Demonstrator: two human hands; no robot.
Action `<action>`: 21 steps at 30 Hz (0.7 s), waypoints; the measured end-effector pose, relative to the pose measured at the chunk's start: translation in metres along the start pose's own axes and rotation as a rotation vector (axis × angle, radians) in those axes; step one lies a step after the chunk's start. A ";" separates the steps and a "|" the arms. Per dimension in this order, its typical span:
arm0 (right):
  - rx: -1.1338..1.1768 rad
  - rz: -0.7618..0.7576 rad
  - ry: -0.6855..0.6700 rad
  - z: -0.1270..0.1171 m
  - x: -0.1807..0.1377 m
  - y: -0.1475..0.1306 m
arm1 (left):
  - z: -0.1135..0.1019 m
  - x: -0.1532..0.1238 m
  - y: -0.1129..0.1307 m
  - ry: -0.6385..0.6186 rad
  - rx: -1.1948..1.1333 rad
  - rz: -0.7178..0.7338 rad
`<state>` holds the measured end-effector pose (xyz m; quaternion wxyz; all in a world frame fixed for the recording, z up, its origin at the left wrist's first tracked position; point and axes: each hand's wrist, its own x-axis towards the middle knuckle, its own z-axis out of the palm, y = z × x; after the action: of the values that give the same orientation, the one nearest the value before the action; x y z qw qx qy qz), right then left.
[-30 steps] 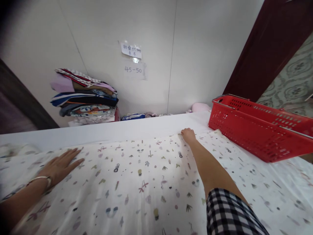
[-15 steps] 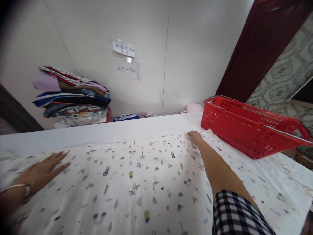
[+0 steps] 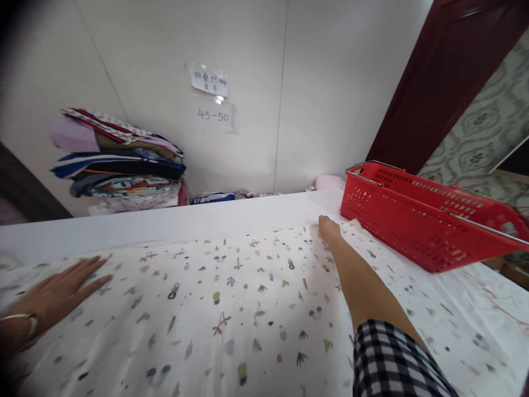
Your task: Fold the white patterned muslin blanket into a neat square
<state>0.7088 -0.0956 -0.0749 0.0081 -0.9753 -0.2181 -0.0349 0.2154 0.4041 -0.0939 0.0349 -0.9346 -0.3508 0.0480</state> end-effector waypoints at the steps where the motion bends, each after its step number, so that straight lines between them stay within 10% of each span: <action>1: 0.016 0.024 0.017 0.003 0.001 -0.002 | 0.000 0.000 0.000 0.003 -0.004 -0.004; 14: 0.120 0.136 0.151 0.008 -0.023 0.028 | 0.026 0.010 -0.025 0.083 0.029 0.113; 21: 0.073 0.301 -0.002 0.003 -0.020 0.060 | 0.042 0.022 -0.039 0.107 -0.028 0.113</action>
<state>0.7163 -0.1585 -0.0792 0.0485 -0.9960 -0.0708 -0.0245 0.2018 0.4496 -0.1336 0.0379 -0.9545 -0.2958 -0.0049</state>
